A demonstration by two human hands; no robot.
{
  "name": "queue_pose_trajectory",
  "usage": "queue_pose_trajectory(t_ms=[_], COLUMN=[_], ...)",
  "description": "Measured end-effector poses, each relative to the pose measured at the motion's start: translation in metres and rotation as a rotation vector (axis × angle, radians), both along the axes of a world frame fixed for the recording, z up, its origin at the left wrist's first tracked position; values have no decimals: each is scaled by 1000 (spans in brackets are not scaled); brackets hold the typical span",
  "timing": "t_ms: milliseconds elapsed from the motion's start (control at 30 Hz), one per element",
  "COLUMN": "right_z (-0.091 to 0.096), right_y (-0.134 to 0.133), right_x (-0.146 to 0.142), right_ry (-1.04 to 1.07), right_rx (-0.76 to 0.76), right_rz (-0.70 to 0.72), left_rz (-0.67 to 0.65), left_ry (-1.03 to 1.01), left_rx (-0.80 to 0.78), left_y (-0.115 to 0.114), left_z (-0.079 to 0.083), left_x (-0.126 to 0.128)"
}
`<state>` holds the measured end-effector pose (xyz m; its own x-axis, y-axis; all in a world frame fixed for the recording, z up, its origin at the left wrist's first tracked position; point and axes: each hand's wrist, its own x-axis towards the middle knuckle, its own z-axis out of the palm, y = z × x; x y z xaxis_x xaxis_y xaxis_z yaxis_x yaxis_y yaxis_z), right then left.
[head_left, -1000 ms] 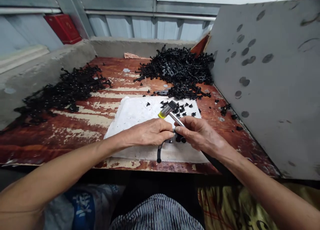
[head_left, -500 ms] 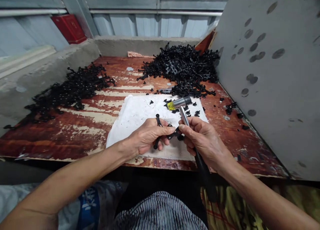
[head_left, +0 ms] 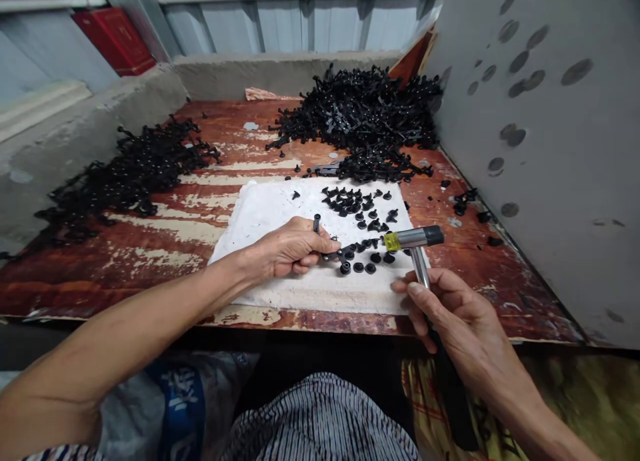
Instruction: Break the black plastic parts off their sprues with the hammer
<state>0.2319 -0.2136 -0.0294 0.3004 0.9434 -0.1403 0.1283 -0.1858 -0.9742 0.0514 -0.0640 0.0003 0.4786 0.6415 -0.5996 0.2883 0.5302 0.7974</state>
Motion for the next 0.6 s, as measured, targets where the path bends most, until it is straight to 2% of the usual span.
queue_pose_trajectory(t_ms=[600], right_z=[-3], right_y=[3], right_x=[4], right_ry=[16], right_rx=[-2], right_rz=[10], left_rz=[-18], left_ry=[41], left_rx=[-8], left_y=[4], left_z=[-2], left_x=[3])
